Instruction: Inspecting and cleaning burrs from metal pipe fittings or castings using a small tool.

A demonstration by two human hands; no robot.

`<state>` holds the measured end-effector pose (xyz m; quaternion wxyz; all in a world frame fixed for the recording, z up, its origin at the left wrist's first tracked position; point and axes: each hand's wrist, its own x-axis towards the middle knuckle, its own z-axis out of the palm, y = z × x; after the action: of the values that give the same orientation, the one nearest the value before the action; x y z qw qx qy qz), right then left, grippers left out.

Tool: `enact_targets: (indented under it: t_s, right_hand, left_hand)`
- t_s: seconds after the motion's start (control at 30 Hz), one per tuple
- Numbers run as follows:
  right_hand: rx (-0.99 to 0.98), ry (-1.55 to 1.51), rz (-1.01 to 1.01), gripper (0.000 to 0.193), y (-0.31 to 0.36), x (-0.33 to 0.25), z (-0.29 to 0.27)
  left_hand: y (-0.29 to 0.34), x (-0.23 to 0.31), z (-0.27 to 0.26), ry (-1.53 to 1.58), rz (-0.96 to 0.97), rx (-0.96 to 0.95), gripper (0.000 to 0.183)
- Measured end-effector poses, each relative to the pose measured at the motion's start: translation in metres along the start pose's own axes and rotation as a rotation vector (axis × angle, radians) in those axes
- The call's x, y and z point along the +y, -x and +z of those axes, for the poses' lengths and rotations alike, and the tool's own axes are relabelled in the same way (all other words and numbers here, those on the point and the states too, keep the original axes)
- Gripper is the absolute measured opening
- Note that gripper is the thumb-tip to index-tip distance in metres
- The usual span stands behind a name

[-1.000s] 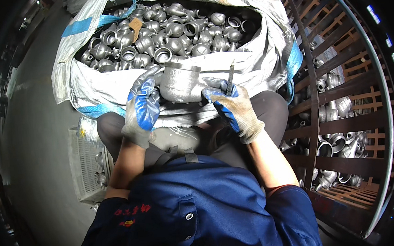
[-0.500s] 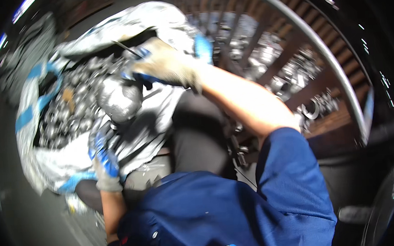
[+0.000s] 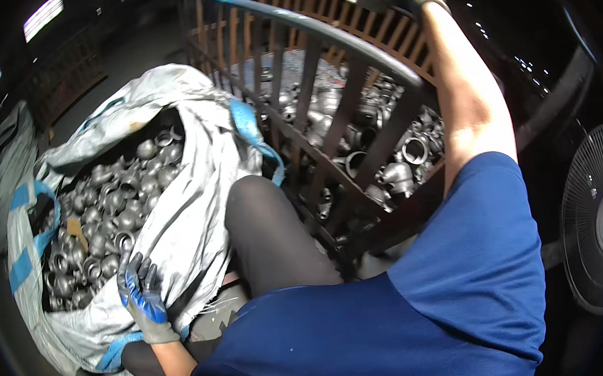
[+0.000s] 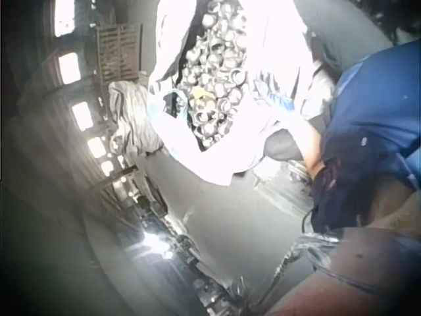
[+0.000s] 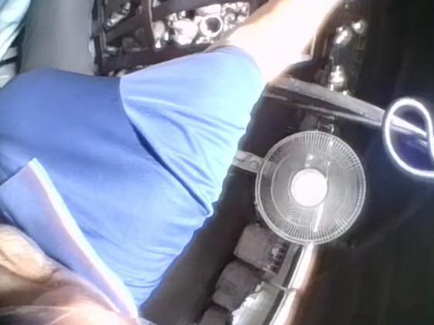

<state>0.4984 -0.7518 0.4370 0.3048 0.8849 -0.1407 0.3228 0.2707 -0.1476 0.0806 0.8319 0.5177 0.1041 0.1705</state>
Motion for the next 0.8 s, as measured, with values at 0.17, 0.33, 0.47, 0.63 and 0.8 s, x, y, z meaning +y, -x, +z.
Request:
enact_targets:
  t_s: [0.17, 0.33, 0.47, 0.63, 0.8]
  right_hand:
    - [-0.599, -0.630, 0.426, 0.048, 0.020, 0.036, 0.059]
    - [-0.170, -1.431, 0.361, 0.036, 0.033, -0.069, -0.035]
    - [-0.357, -1.787, -0.214, 0.034, 0.083, -0.209, -0.108]
    - [-1.090, -1.881, -0.389, 0.022, 0.213, -0.385, -0.141]
    - [-1.683, -2.104, -0.188, 0.021, 0.282, -0.477, -0.135]
  left_hand:
    - [-0.006, -0.010, -0.024, 0.141, -0.011, 0.055, 0.037]
    - [-0.014, -0.004, -0.037, 0.094, 0.128, -0.014, 0.036]
    - [-0.036, 0.016, -0.041, 0.117, 0.229, 0.019, 0.035]
    - [-0.089, 0.042, -0.057, 0.052, 0.277, 0.032, 0.036]
    - [-0.177, 0.037, -0.079, -0.135, 0.170, 0.100, 0.022]
